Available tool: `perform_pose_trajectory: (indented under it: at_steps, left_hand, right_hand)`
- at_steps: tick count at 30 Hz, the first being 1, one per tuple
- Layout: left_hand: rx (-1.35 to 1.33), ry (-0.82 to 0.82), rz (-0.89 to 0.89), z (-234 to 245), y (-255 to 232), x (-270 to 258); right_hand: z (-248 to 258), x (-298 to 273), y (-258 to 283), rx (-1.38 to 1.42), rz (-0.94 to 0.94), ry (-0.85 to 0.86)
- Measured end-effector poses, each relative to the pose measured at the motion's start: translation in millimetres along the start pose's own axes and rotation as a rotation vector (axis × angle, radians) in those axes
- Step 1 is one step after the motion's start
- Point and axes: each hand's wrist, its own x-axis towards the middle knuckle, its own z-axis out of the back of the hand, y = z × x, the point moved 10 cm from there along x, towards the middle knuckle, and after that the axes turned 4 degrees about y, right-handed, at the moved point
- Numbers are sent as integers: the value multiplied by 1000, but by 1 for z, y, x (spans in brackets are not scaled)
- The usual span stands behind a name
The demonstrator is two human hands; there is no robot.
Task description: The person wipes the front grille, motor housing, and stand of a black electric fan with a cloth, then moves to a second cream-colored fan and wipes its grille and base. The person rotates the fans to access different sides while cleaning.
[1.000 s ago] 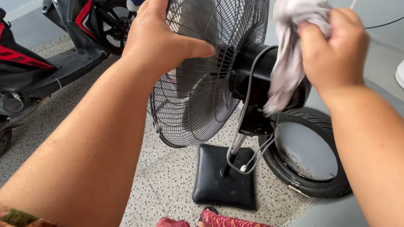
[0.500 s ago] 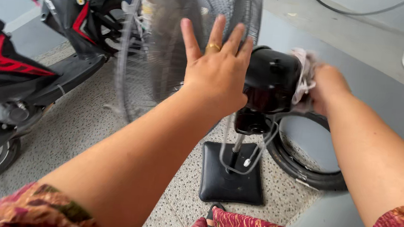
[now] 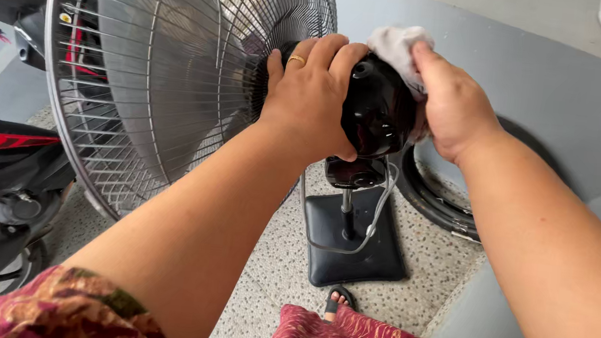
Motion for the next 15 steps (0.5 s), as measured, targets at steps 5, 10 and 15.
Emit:
perform_pose_trajectory:
  at_steps: [5, 10, 15]
  left_hand:
    - [-23, -43, 49, 1, 11, 5]
    - [-53, -108, 41, 3, 15, -3]
    - [-44, -129, 49, 4, 11, -4]
  right_hand:
    - [-20, 18, -66, 710, -255, 120]
    - [-5, 0, -144, 94, -297, -121]
    - [21, -11, -167, -364, -162, -161]
